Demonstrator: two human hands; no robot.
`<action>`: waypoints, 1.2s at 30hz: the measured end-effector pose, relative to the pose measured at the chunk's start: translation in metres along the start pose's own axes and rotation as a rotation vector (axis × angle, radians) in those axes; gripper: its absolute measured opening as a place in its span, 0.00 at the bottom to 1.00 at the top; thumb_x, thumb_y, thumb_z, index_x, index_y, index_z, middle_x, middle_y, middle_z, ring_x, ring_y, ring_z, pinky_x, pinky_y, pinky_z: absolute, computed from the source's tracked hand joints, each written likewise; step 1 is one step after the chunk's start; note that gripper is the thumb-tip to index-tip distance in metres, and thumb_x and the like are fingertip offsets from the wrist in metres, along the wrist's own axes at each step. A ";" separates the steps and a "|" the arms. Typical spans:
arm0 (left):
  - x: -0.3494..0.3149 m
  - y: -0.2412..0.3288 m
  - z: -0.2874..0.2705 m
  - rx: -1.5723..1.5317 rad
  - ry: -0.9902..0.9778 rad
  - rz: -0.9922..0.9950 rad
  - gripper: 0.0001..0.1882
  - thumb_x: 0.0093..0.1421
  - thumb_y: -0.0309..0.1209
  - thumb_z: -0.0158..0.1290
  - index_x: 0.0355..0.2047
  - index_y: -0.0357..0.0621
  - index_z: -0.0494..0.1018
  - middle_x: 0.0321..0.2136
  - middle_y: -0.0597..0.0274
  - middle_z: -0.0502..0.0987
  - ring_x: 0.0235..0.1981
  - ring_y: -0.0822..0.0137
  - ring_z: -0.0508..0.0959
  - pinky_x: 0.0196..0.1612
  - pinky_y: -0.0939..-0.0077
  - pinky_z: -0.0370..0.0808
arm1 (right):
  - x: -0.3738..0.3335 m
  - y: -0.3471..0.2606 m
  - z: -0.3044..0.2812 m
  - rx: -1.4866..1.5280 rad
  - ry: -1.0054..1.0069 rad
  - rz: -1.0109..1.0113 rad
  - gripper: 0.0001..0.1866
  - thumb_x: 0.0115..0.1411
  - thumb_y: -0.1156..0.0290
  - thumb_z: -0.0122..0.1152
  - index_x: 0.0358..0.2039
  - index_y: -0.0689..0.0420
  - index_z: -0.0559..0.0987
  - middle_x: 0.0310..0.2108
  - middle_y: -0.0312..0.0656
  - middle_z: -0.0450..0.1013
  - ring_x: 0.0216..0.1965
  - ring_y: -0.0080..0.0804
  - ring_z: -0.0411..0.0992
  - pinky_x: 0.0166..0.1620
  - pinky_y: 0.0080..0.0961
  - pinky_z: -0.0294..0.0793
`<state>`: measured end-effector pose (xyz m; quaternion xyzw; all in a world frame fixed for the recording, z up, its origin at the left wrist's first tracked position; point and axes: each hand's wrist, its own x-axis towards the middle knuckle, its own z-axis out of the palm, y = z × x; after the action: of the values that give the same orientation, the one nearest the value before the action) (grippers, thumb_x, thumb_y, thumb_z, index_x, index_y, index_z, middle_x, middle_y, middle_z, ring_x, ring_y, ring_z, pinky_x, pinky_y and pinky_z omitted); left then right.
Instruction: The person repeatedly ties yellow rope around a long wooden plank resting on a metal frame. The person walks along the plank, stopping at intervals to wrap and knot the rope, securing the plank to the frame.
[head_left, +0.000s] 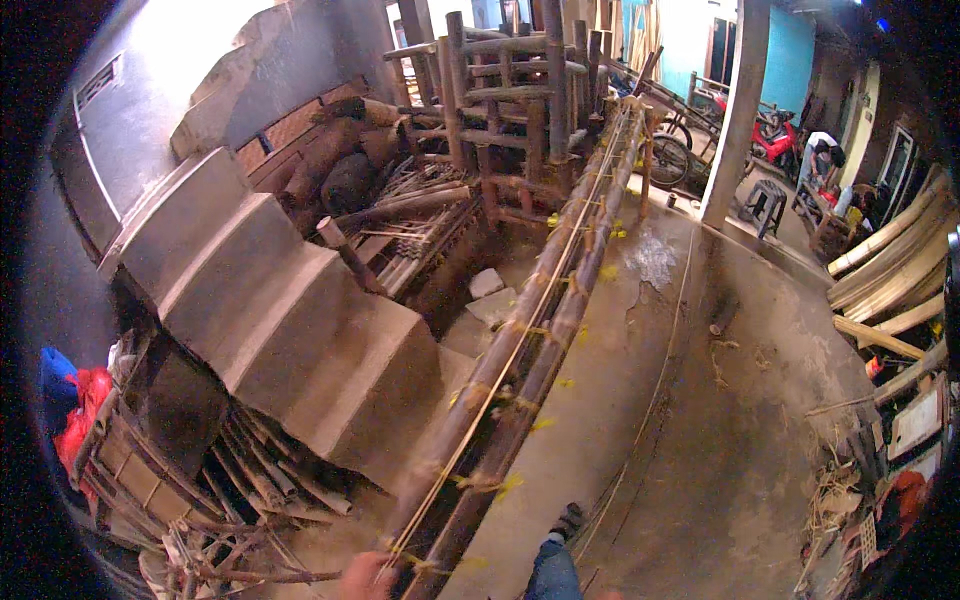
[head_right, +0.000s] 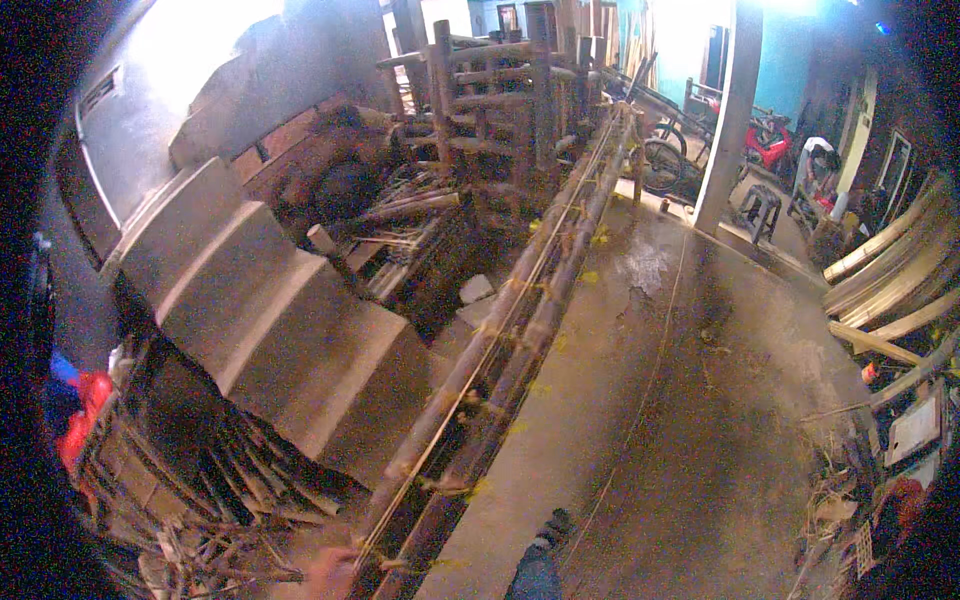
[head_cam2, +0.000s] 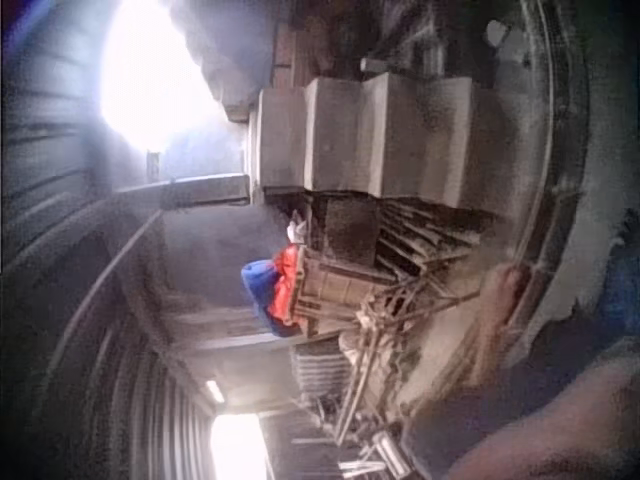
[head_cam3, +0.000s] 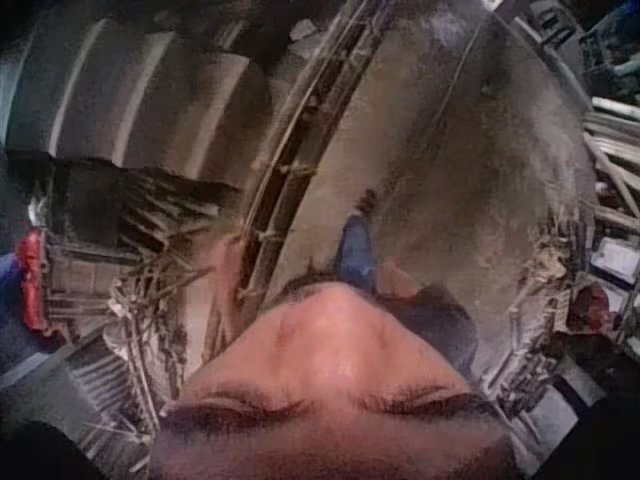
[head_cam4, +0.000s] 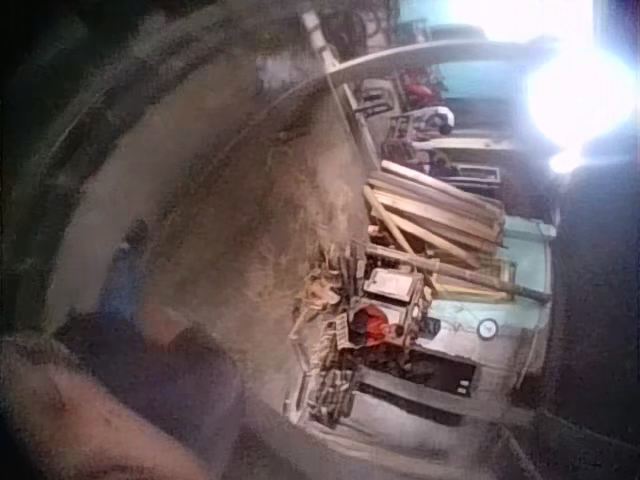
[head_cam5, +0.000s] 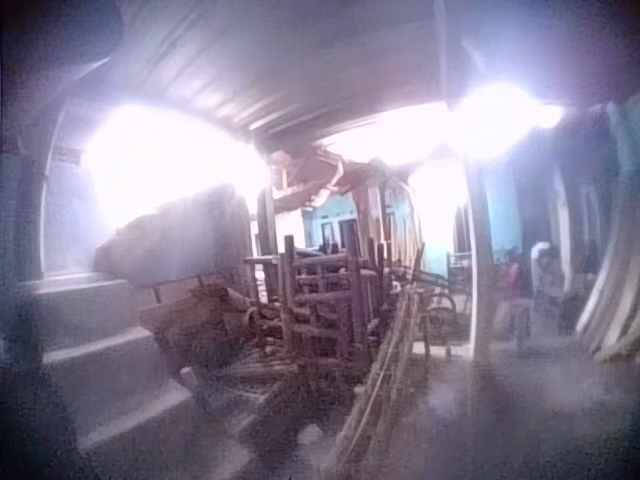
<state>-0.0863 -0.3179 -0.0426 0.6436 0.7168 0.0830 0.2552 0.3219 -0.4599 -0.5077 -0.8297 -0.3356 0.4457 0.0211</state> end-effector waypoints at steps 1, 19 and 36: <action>0.034 0.034 0.020 -0.152 -0.029 0.325 0.11 0.57 0.31 0.51 0.38 0.39 0.73 0.36 0.53 0.74 0.39 0.54 0.74 0.41 0.64 0.71 | 0.019 -0.021 -0.015 0.016 -0.005 -0.060 0.19 0.50 0.58 0.54 0.33 0.62 0.77 0.30 0.54 0.75 0.35 0.49 0.74 0.40 0.39 0.72; 0.424 0.353 0.185 -0.364 -0.611 0.839 0.11 0.62 0.33 0.48 0.41 0.41 0.72 0.31 0.56 0.77 0.35 0.60 0.76 0.39 0.69 0.72 | 0.313 -0.165 -0.384 0.145 0.303 -0.420 0.17 0.56 0.56 0.52 0.37 0.55 0.78 0.33 0.45 0.76 0.38 0.43 0.74 0.40 0.37 0.72; 0.743 0.836 0.150 -0.490 -0.486 1.604 0.12 0.53 0.34 0.51 0.39 0.49 0.72 0.36 0.63 0.74 0.39 0.63 0.75 0.41 0.69 0.71 | 0.529 -0.078 -0.573 -0.033 -0.044 0.037 0.13 0.50 0.59 0.54 0.29 0.53 0.79 0.32 0.45 0.77 0.36 0.44 0.75 0.37 0.42 0.74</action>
<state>0.6898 0.5001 0.0111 0.8810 -0.0645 0.2498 0.3966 0.9117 0.0564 -0.5200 -0.8260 -0.3278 0.4585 -0.0084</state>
